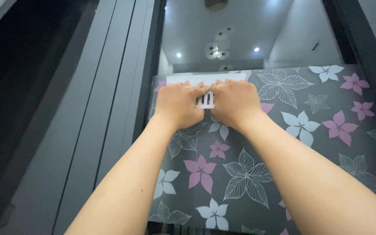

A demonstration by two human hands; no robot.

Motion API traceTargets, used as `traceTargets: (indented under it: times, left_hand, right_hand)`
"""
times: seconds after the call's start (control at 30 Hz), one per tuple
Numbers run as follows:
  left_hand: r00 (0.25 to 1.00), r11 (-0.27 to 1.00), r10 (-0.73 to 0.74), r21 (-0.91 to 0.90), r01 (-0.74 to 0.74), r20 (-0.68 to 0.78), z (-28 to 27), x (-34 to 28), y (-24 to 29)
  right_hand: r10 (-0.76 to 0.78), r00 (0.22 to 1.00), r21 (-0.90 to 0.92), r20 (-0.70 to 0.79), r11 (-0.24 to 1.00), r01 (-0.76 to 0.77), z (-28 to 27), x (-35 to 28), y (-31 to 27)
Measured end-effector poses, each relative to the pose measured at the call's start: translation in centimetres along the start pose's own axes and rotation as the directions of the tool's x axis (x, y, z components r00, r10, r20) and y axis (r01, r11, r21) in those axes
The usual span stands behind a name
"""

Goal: Applying and smoothing a decorative floral film onto a glass door using a plastic scraper tool and trimming edges with a utility knife.

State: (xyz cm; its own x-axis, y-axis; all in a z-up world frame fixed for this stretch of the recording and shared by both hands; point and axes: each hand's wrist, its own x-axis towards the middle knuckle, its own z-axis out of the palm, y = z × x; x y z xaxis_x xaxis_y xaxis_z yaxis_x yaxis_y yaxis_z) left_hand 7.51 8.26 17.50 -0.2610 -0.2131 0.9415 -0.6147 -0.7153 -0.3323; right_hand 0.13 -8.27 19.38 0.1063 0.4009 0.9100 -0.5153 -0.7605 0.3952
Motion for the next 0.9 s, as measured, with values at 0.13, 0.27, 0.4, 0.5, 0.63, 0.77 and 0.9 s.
traceTargets:
  times: [0.13, 0.27, 0.4, 0.5, 0.63, 0.77, 0.9]
  left_hand:
    - [0.998, 1.000, -0.004, 0.006, 0.004, 0.059, -0.4, -3.2, 0.3]
    - [0.994, 0.999, -0.025, -0.020, 0.028, 0.105, -0.6, -7.6, 0.9]
    - [0.988, 0.999, -0.014, -0.034, 0.020, 0.155, -0.9, -11.4, 0.6]
    - [0.987, 0.996, 0.009, -0.084, 0.005, 0.161, -2.5, -15.0, 1.8]
    - [0.952, 0.975, 0.045, -0.223, 0.024, 0.302, -5.9, -19.2, 4.3]
    - [0.978, 0.959, 0.053, -0.284, 0.006, 0.203, -6.5, -23.6, 5.7]
    - [0.986, 0.942, 0.093, -0.333, -0.044, 0.135, -6.7, -27.6, 6.8]
  right_hand:
    - [-0.012, 0.999, 0.005, 0.036, 1.000, 0.012, -1.8, -3.3, -2.4]
    - [-0.050, 0.999, -0.027, 0.022, 0.998, 0.050, -1.9, -6.7, -4.9]
    - [-0.022, 0.996, 0.029, 0.083, 0.999, 0.019, -3.0, -9.7, -7.3]
    - [-0.029, 0.988, 0.052, 0.150, 0.998, 0.022, -3.6, -12.9, -9.1]
    - [-0.136, 0.974, 0.086, 0.180, 0.989, 0.122, -4.3, -17.8, -10.6]
    - [-0.128, 0.979, 0.150, 0.162, 0.983, 0.103, -5.9, -22.1, -12.4]
    - [-0.157, 0.965, 0.148, 0.211, 0.981, 0.127, -5.7, -26.4, -13.7]
